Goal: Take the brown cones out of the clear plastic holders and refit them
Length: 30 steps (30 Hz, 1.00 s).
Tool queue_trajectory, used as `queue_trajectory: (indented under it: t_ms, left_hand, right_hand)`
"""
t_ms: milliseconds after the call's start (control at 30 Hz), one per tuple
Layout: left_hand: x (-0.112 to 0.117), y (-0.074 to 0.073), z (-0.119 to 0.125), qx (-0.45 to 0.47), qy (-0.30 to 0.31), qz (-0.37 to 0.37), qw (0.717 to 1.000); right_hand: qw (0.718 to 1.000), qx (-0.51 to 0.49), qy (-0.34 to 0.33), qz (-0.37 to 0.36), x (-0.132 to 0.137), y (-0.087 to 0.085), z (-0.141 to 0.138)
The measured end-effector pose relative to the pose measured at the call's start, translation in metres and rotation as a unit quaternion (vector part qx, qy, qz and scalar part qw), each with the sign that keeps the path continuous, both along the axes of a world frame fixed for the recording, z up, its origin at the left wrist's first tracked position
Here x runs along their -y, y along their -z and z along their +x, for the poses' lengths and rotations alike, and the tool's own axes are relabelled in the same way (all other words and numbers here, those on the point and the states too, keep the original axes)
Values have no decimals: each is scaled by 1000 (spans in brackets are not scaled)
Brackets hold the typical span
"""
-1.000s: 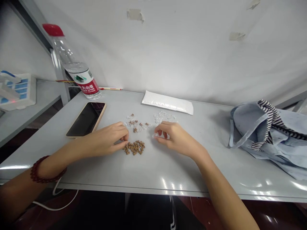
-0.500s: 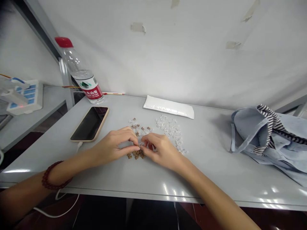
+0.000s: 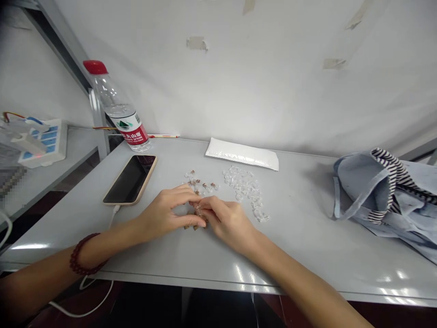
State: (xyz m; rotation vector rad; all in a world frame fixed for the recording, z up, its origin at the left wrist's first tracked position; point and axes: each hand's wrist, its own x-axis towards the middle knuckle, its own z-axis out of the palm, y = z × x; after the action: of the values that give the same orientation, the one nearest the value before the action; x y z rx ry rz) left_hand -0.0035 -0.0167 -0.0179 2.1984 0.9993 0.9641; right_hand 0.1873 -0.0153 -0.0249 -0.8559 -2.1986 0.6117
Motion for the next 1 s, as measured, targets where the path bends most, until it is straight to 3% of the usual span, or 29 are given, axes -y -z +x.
queue_trajectory:
  t_ms: [200, 300, 400, 500, 633, 833, 933, 1000]
  left_hand:
    - [-4, 9, -1, -10, -12, 96, 995]
    - [-6, 10, -3, 9, -35, 94, 995]
    - [-3, 8, -1, 59, -31, 102, 993]
    - [1, 4, 1, 99, -27, 130, 986]
    - [8, 1, 6, 109, -33, 154, 982]
    - [12, 5, 10, 87, -95, 189, 973]
    - [11, 9, 11, 79, -104, 219, 967]
    - [8, 11, 11, 74, -83, 236, 965]
  right_hand:
    - [998, 39, 6, -45, -6, -3, 3]
    - [987, -11, -1, -161, -9, -10, 3]
    - [938, -93, -50, -329, -9, -17, 2]
    - [883, -150, -118, -428, -9, -21, 0]
    - [833, -201, -173, -486, -10, -18, -3]
    - [779, -259, -173, -544, -10, -12, -8]
    - [769, -272, -164, -555, -9, -11, -10]
    - [776, -276, -144, -548, -9, -10, -10]
